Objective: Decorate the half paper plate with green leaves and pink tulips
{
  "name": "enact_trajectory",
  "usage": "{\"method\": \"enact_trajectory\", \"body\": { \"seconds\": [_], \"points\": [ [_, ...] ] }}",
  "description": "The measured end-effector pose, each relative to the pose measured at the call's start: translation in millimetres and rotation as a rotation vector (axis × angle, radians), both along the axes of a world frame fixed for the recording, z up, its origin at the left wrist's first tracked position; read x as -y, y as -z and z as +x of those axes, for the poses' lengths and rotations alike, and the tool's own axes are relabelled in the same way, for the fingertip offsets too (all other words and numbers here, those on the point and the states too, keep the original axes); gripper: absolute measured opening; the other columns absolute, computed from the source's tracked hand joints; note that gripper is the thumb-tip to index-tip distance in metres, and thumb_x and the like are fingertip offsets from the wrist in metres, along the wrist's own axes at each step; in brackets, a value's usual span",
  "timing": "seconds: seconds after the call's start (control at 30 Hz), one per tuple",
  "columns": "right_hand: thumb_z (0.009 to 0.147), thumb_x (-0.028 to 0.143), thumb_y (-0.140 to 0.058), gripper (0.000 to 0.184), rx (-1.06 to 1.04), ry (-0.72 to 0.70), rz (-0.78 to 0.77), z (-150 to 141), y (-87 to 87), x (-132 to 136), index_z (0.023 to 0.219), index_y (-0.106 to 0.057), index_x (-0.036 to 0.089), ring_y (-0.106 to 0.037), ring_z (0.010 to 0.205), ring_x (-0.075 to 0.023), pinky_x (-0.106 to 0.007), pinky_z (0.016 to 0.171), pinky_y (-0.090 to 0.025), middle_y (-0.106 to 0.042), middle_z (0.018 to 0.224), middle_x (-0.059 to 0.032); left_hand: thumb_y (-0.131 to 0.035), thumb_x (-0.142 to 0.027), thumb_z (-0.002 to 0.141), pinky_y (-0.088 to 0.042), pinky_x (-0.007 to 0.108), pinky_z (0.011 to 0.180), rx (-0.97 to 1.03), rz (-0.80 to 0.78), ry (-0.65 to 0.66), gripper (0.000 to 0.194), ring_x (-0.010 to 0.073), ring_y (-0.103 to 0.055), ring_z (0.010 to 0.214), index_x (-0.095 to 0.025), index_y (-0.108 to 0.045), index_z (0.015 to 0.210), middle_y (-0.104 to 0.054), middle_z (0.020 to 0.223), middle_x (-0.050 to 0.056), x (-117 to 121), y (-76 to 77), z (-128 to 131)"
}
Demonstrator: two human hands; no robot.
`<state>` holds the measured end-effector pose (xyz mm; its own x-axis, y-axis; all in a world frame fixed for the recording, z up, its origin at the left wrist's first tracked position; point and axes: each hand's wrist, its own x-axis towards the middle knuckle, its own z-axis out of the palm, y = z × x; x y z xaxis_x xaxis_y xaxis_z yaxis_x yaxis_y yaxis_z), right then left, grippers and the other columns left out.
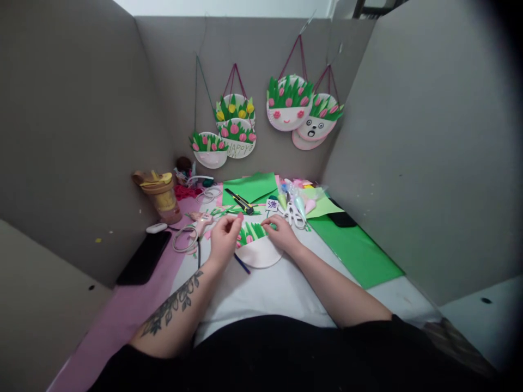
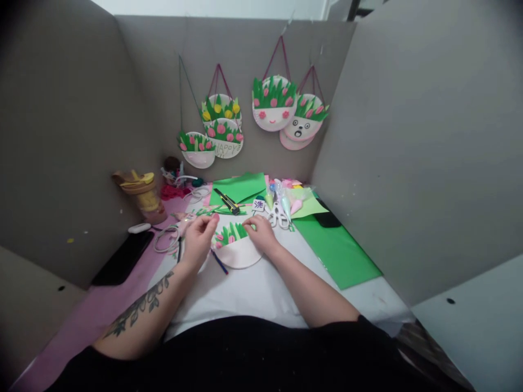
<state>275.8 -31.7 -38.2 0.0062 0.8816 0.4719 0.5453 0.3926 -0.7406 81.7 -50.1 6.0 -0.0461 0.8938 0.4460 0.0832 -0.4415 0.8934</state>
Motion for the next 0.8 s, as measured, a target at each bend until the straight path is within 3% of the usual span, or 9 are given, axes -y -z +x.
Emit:
{"method": "enact_trajectory", "body": {
  "seconds": [0.1, 0.23, 0.33, 0.53, 0.8],
  "points": [
    [0.080, 0.032, -0.058, 0.014, -0.248, -0.102, 0.016, -11.6, -8.8, 11.2, 0.082, -0.066, 0.020, -0.058, 0.084, -0.0194, -0.034, 0.081, -0.044, -0.064, 0.084, -0.0042, -0.059, -0.040, 0.082, -0.038, 0.022, 0.054, -0.108, -0.063, 0.127, 0.025, 0.0107, -0.048, 0.056, -0.017, -0.058, 0.071, -0.055, 0.062, -0.002, 5.1, 6.9, 8.7],
    [0.077, 0.038, -0.063, 0.020, -0.459, -0.233, -0.094, -25.5, -16.9, 25.4, 0.079, -0.063, 0.018, -0.056, 0.071, -0.0160, -0.029, 0.068, -0.044, -0.061, 0.075, -0.0017, -0.057, -0.036, 0.083, -0.040, 0.024, 0.061, -0.321, 0.027, 0.146, 0.023, 0.0130, -0.053, 0.064, -0.017, -0.060, 0.069, -0.060, 0.068, 0.001, 5.0, 14.6, 11.8],
    [0.077, 0.036, -0.063, 0.022, -0.393, -0.156, -0.056, -29.9, -19.5, 30.8, 0.067, -0.059, 0.018, -0.052, 0.066, -0.0142, -0.027, 0.064, -0.041, -0.055, 0.067, 0.0001, -0.055, -0.032, 0.083, -0.040, 0.025, 0.063, -0.427, 0.081, 0.171, 0.022, 0.0146, -0.054, 0.069, -0.017, -0.062, 0.068, -0.061, 0.071, 0.003, 3.2, 17.1, 11.5],
    [0.079, 0.037, -0.060, 0.024, -0.337, -0.100, -0.038, -31.9, -19.0, 32.4, 0.064, -0.056, 0.018, -0.049, 0.065, -0.0138, -0.026, 0.062, -0.039, -0.052, 0.066, 0.0003, -0.055, -0.035, 0.082, -0.038, 0.025, 0.061, -0.406, -0.004, 0.222, 0.024, 0.0144, -0.052, 0.065, -0.017, -0.061, 0.067, -0.060, 0.067, 0.002, 1.3, 14.8, 12.7],
    [0.075, 0.038, -0.062, 0.024, -0.559, -0.020, -0.069, -11.1, -21.7, 20.7, 0.064, -0.054, 0.018, -0.043, 0.058, -0.0118, -0.026, 0.059, -0.035, -0.048, 0.060, 0.0030, -0.058, -0.043, 0.079, -0.034, 0.024, 0.055, -0.277, -0.167, 0.299, 0.031, 0.0120, -0.047, 0.057, -0.016, -0.060, 0.065, -0.055, 0.059, -0.001, 1.4, 13.8, 12.1]
  ]
}}
